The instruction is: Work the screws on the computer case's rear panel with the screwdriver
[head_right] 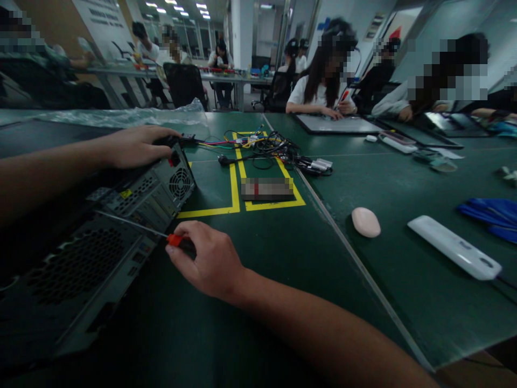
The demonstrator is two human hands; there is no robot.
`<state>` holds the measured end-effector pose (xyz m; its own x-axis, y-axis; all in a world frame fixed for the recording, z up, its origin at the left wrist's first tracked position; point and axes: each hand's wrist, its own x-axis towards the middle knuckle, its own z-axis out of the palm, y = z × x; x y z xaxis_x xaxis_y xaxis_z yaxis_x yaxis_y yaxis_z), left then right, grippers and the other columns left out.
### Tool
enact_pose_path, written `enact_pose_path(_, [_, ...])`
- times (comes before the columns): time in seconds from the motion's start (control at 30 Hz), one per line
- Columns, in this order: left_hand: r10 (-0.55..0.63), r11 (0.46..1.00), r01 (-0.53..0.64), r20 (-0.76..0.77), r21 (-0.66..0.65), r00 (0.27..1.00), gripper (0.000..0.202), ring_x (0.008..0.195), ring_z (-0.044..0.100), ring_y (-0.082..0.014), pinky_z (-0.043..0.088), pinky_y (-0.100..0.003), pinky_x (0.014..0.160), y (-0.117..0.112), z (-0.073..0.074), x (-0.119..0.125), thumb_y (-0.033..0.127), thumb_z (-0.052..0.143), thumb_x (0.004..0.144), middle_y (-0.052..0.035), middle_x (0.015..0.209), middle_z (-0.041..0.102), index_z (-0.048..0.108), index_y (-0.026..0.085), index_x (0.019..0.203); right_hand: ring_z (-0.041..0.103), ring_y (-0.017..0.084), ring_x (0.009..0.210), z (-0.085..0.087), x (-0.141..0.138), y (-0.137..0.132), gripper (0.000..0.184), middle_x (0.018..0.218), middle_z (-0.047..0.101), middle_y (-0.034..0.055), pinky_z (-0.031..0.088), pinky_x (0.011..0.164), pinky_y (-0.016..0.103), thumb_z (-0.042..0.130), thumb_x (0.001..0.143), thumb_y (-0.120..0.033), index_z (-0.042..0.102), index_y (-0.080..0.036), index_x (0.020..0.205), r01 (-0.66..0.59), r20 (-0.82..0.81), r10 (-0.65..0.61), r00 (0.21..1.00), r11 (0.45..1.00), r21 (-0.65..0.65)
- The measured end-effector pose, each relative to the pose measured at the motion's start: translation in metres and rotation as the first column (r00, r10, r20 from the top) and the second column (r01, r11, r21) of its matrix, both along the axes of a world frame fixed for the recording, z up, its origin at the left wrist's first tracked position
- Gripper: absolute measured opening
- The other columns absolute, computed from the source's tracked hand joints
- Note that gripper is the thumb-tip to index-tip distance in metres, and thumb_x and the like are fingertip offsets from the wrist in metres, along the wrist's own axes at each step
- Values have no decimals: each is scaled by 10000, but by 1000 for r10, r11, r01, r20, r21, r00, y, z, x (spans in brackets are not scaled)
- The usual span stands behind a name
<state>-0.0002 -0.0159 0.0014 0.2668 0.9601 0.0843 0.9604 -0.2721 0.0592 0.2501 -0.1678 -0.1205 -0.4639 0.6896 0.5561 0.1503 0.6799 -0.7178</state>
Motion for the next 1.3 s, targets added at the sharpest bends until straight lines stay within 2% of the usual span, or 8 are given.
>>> enact_pose_path(0.5, [-2, 1000, 2, 25, -4, 1000, 811, 1381, 560, -382, 389, -492, 1205, -1, 0, 0, 528, 390, 893, -212, 1514, 593, 544, 70, 1544, 700, 149, 799, 1, 0, -1, 191, 967, 744, 34, 581, 776, 289, 657, 1007, -365, 640, -206, 1110, 12, -23, -12, 1000, 1000, 8])
enact_pose_path(0.63, [-9, 1000, 9, 22, 7, 1000, 787, 1363, 574, -367, 404, -483, 1192, -1, 0, -1, 528, 392, 895, -188, 1489, 620, 558, 107, 1539, 704, 159, 818, 2, 0, -2, 215, 978, 751, 39, 579, 790, 299, 659, 1004, -389, 656, -205, 1115, 53, -9, -53, 999, 998, 21])
enact_pose_path(0.87, [0, 1000, 0, 5, 4, 1000, 794, 1384, 557, -381, 395, -495, 1199, -3, 2, 1, 519, 387, 902, -205, 1513, 601, 545, 76, 1542, 717, 182, 880, 5, 0, -1, 255, 988, 755, 67, 580, 830, 325, 567, 1066, -395, 697, -178, 1092, 56, 19, -57, 998, 998, 34])
enact_pose_path(1.03, [4, 1000, -4, 13, -5, 1000, 774, 1369, 572, -374, 398, -483, 1197, -4, 2, 3, 504, 393, 902, -200, 1501, 612, 560, 79, 1526, 731, 182, 897, 1, 0, -1, 334, 1057, 760, 57, 607, 842, 324, 702, 976, -430, 640, -205, 1215, 45, -36, -44, 998, 999, 24])
enact_pose_path(1.17, [3, 1000, -3, 7, 7, 1000, 775, 1383, 564, -379, 399, -484, 1196, -4, 1, 4, 508, 392, 902, -201, 1509, 608, 561, 83, 1528, 729, 172, 887, 0, 0, 0, 191, 1019, 758, 40, 607, 852, 323, 682, 987, -366, 644, -221, 1104, 35, -14, -34, 999, 999, 33])
enact_pose_path(1.3, [23, 1000, -23, 6, 1, 1000, 786, 1416, 537, -375, 372, -481, 1220, -4, 1, 4, 498, 395, 899, -190, 1539, 585, 541, 76, 1546, 726, 170, 886, 2, 0, 0, 171, 1006, 753, 41, 602, 851, 318, 668, 997, -356, 646, -217, 1095, 40, -5, -40, 999, 999, 27])
